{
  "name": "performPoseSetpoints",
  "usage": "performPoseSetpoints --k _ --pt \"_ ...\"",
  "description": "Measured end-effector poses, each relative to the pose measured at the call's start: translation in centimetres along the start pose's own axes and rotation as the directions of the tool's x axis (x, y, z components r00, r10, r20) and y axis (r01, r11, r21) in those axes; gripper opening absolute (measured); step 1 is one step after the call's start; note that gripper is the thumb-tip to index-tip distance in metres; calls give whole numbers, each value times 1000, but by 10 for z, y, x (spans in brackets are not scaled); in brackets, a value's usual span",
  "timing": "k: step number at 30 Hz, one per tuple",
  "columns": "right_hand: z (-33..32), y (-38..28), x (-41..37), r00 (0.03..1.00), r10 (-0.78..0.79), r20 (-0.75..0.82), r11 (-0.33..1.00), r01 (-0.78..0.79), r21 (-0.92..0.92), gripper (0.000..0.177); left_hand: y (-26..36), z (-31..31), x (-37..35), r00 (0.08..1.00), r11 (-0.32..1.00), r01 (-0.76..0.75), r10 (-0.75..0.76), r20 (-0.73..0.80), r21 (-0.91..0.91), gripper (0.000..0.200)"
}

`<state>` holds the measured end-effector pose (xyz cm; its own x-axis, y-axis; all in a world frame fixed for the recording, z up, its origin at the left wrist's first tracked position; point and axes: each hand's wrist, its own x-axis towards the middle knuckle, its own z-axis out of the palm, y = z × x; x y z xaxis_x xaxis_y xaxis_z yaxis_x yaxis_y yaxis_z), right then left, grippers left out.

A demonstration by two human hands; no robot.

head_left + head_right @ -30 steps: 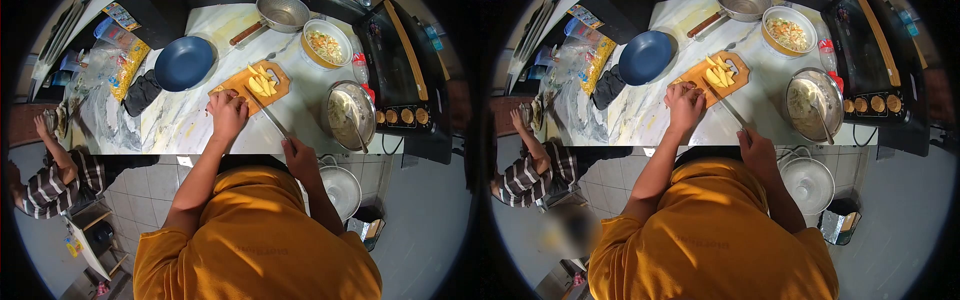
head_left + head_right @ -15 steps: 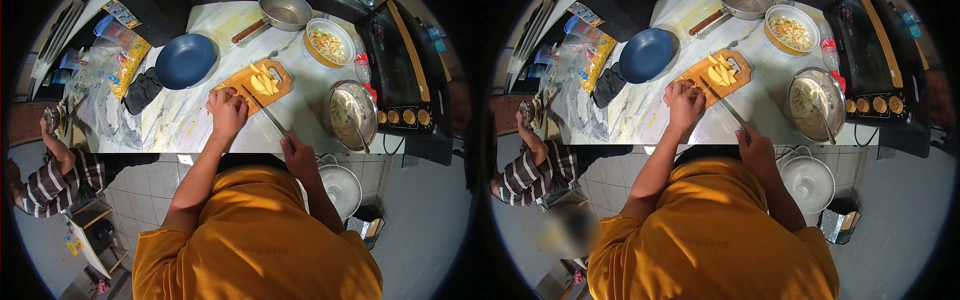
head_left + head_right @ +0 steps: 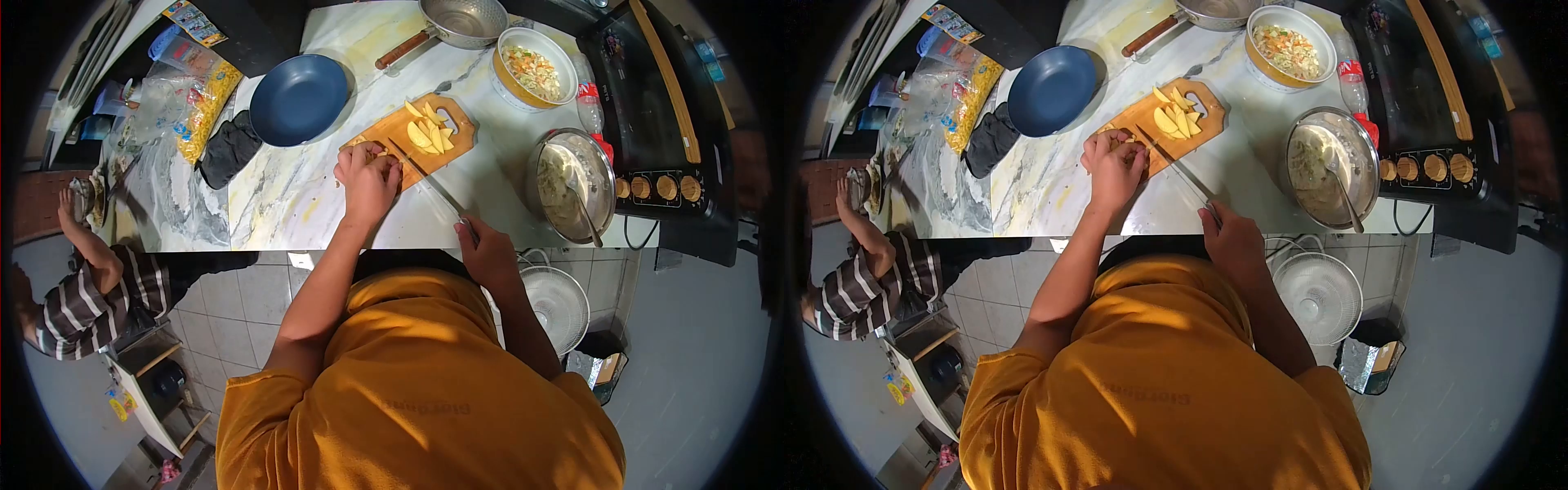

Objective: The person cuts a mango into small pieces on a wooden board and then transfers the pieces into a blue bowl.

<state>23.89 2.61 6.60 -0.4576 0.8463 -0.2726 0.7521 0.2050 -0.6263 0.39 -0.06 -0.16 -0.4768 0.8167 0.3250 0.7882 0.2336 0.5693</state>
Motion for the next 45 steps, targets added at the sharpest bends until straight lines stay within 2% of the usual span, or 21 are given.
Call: performPoseSetpoints --k 3,5,15,26,39,45 --pt "-8 -5 -3 1000 8 11 1000 -8 -8 35 -1 0 0 1000 1000 5 -5 -6 -11 8" --pt "-13 -4 -6 993 81 84 996 -84 23 30 -1 1 0 1000 1000 5 -5 -11 -16 8" --pt "-6 -1 -11 998 60 21 983 -63 171 33 -1 -2 -3 1000 999 10 -10 -22 -33 14" --pt "-11 -14 -11 988 114 99 985 -126 121 34 -4 -2 -1 1000 999 -23 22 -15 -27 8" --pt "-6 -9 -8 991 99 87 993 -104 57 37 -4 -3 -1 999 999 -41 41 -5 -5 10" --pt "-5 -10 -6 991 115 63 992 -111 -56 35 -2 -4 -1 999 999 -34 34 -7 7 11"
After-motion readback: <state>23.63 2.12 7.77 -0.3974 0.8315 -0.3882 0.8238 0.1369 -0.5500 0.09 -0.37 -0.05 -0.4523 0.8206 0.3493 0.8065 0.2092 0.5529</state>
